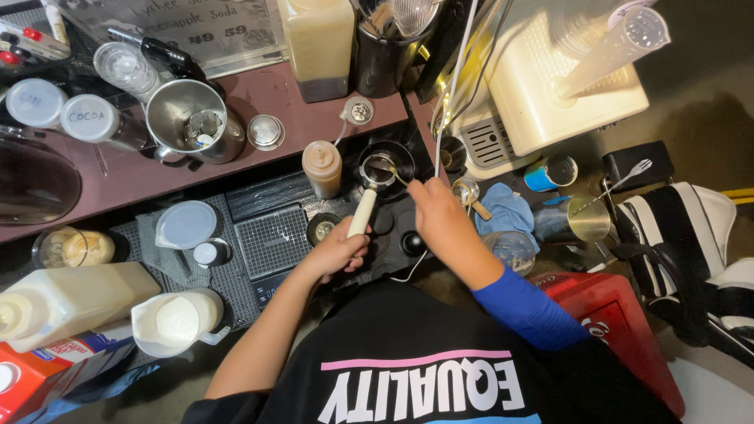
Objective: The person prepares a coffee drink by pouring liquids from a carton and a squeeze bottle into a metal pitcher, then scoops coffee grounds into a portafilter, levels and tamps the grounds, and places the portafilter into the espresso machine.
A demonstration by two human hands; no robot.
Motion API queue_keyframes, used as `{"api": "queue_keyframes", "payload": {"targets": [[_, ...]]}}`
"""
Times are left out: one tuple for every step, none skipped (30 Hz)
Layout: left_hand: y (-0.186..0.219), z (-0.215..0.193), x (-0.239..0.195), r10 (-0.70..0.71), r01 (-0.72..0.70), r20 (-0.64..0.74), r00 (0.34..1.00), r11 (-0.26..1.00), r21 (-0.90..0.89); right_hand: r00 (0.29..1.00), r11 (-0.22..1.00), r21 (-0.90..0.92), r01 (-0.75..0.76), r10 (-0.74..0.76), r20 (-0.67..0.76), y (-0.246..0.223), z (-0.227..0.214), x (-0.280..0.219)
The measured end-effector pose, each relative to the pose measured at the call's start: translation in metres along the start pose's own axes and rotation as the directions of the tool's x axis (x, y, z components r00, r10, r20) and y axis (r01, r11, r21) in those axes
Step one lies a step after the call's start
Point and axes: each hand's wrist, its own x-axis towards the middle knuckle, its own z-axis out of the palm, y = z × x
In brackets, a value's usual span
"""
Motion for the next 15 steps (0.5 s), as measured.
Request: {"api": "queue_keyframes", "payload": {"targets": [[-0.002, -0.006, 0.000, 0.064, -0.064, 0.020, 0.998, 0.998, 0.026, 1.000, 1.000, 0.029, 0.002, -0.002, 0.003, 0.008, -0.003, 0.003], [-0.002, -0.010, 0.000, 0.131, -0.133, 0.040, 0.991, 0.990, 0.050, 0.999, 0.993, 0.118, 0.029, -0.034, 0.033, 0.018, -0.007, 0.007], [-0.002, -0.014, 0.001, 0.146, -0.148, 0.027, 0.989, 0.985, 0.086, 0.996, 0.977, 0.207, 0.054, -0.067, 0.061, 0.027, -0.012, 0.012], [-0.001, -0.018, 0.001, 0.157, -0.158, 0.013, 0.987, 0.980, 0.122, 0.991, 0.953, 0.296, 0.070, -0.100, 0.087, 0.036, -0.017, 0.017], [-0.001, -0.019, 0.001, 0.169, -0.166, 0.000, 0.986, 0.973, 0.158, 0.984, 0.957, 0.276, 0.090, -0.128, 0.122, 0.044, -0.024, 0.022], [-0.001, -0.019, -0.001, 0.184, -0.173, -0.030, 0.983, 0.961, 0.216, 0.976, 0.960, 0.256, 0.112, -0.155, 0.155, 0.052, -0.030, 0.028], [0.000, -0.019, -0.002, 0.200, -0.177, -0.059, 0.978, 0.945, 0.274, 0.965, 0.962, 0.237, 0.134, -0.181, 0.188, 0.059, -0.036, 0.033], [0.002, -0.018, -0.003, 0.218, -0.179, -0.086, 0.972, 0.926, 0.332, 0.959, 0.967, 0.200, 0.157, -0.197, 0.202, 0.065, -0.043, 0.038], [0.003, -0.017, -0.003, 0.251, -0.185, -0.115, 0.961, 0.894, 0.408, 0.953, 0.970, 0.164, 0.179, -0.213, 0.218, 0.070, -0.050, 0.042], [0.003, -0.016, -0.005, 0.284, -0.184, -0.144, 0.948, 0.857, 0.481, 0.945, 0.971, 0.130, 0.201, -0.227, 0.236, 0.072, -0.053, 0.043], [0.003, -0.014, -0.006, 0.318, -0.179, -0.168, 0.933, 0.816, 0.550, 0.953, 0.975, 0.078, 0.207, -0.219, 0.209, 0.070, -0.055, 0.042], [0.005, -0.012, -0.005, 0.365, -0.189, -0.179, 0.913, 0.772, 0.607, 0.961, 0.977, 0.024, 0.212, -0.212, 0.177, 0.069, -0.059, 0.042], [0.007, -0.009, -0.005, 0.412, -0.196, -0.186, 0.892, 0.723, 0.662, 0.968, 0.976, -0.031, 0.214, -0.207, 0.144, 0.066, -0.062, 0.042], [0.008, -0.005, -0.007, 0.453, -0.193, -0.194, 0.870, 0.676, 0.711, 0.961, 0.966, -0.030, 0.255, -0.250, 0.113, 0.062, -0.064, 0.039], [0.010, 0.000, -0.009, 0.412, -0.142, -0.228, 0.882, 0.693, 0.706, 0.953, 0.955, -0.029, 0.296, -0.293, 0.083, 0.057, -0.064, 0.036]]}}
